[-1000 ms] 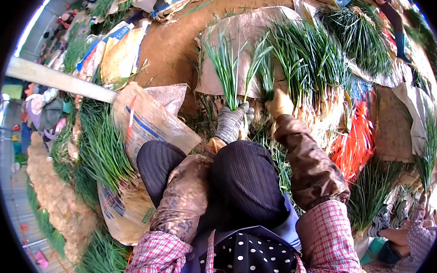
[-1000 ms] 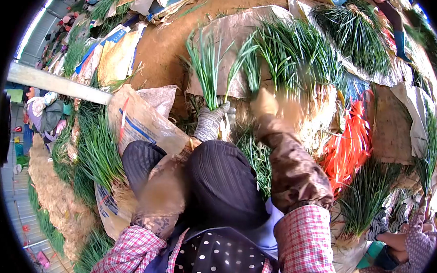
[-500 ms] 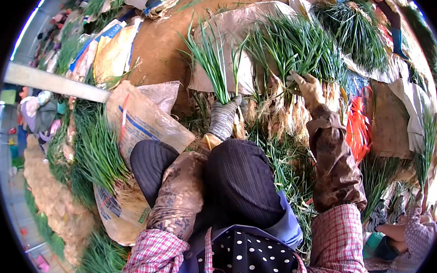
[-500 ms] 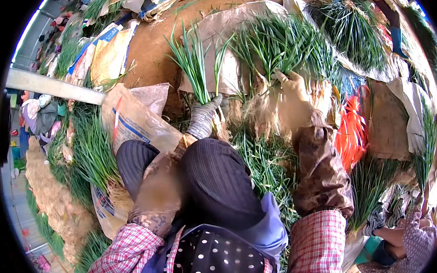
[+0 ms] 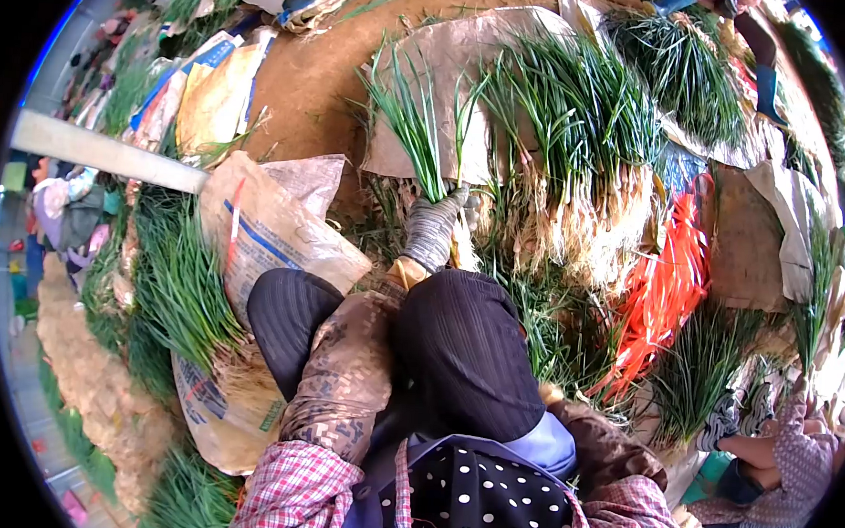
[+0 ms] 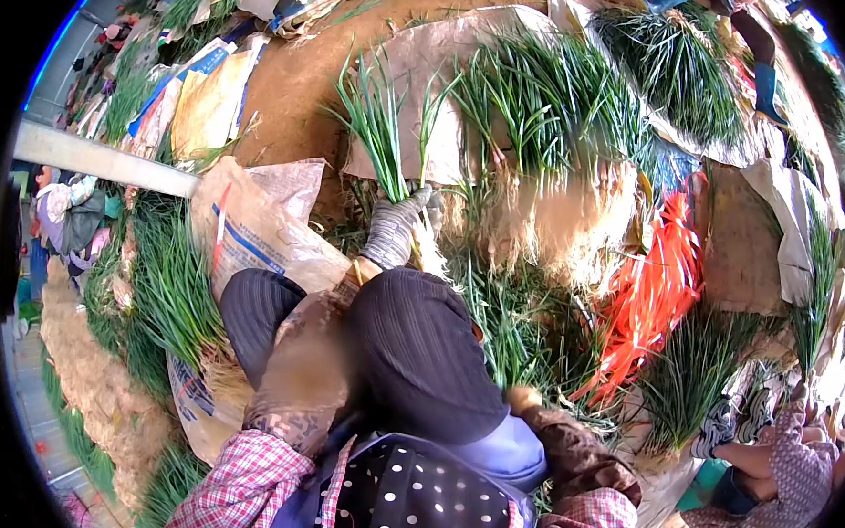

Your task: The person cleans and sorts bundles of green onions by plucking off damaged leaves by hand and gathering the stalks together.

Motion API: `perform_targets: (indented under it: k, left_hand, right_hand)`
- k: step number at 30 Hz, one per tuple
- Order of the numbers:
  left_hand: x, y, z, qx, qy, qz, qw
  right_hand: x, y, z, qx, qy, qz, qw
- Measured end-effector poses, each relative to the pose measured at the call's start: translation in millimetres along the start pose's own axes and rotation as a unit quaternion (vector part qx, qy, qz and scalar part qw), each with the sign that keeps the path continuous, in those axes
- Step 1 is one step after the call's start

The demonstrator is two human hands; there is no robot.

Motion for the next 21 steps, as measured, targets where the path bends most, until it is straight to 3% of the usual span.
perform_targets:
  k: [6, 7, 8, 9, 10, 11, 12, 13, 14, 16, 18, 20, 21]
  left_hand:
    - [0.9, 9.6, 2.0, -0.004, 0.012, -0.023, 1.000]
    - [2.7, 12.4, 2.9, -0.002, 0.018, -0.032, 0.999]
    - [5.6, 14.2, 3.0, 0.001, 0.001, -0.034, 0.999]
    - [3.3, 12.6, 2.0, -0.007, 0.009, -0.049, 0.999]
    - [-1.3, 8.3, 1.8, -0.018, 0.015, -0.063, 0.998]
    - [-3.8, 6.5, 3.2, -0.029, 0.021, -0.078, 0.996]
    - [2.6, 16.9, 5.5, -0.026, -0.025, -0.112, 0.993]
    - [0.1, 20.3, 5.9, -0.077, 0.012, -0.117, 0.990]
    - [-1.7, 24.6, 7.4, -0.080, -0.002, -0.133, 0.988]
    - [-1.8, 37.4, 10.7, -0.088, -0.022, -0.151, 0.984]
    - [-5.0, 39.8, 12.4, -0.087, -0.046, -0.154, 0.983]
    - [-7.7, 38.2, 11.7, -0.099, -0.029, -0.164, 0.981]
    - [-8.7, 37.5, 11.6, -0.103, -0.030, -0.162, 0.981]
  right_hand:
    - [-22.8, -2.8, -4.8, -0.313, 0.060, -0.007, 0.948]
    - [-44.5, -6.3, -134.5, -0.223, 0.034, -0.017, 0.974]
    - [-46.9, -30.9, -170.4, -0.171, 0.064, 0.005, 0.983]
    - [-21.8, -82.5, -182.1, 0.147, -0.065, 0.023, 0.987]
    - [-28.5, -91.5, -229.3, 0.303, -0.144, 0.063, 0.940]
    - [-33.1, -98.1, -267.5, 0.369, -0.222, 0.042, 0.902]
    - [-25.9, -121.5, -278.2, 0.399, -0.243, 0.057, 0.882]
    - [-18.4, -146.1, -283.1, 0.429, -0.265, 0.072, 0.861]
    - [-11.3, -171.6, -280.1, 0.441, -0.212, 0.096, 0.867]
    - [-9.3, -183.6, -297.8, 0.519, -0.025, -0.071, 0.852]
    - [-18.9, -199.4, -309.4, 0.398, -0.043, 0.062, 0.914]
    - [-45.5, -172.6, -331.9, 0.228, -0.188, 0.125, 0.947]
    - [-49.8, -161.4, -334.0, 0.302, -0.164, 0.086, 0.935]
Point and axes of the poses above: each hand's wrist, its own y-axis away from the middle knuckle, its own z-axis out of the palm, x = y × z, the point moved 1 cm from there along -y, towards the middle knuckle, and after that the axes turned 15 degrees about x, right-handed, at the moved point
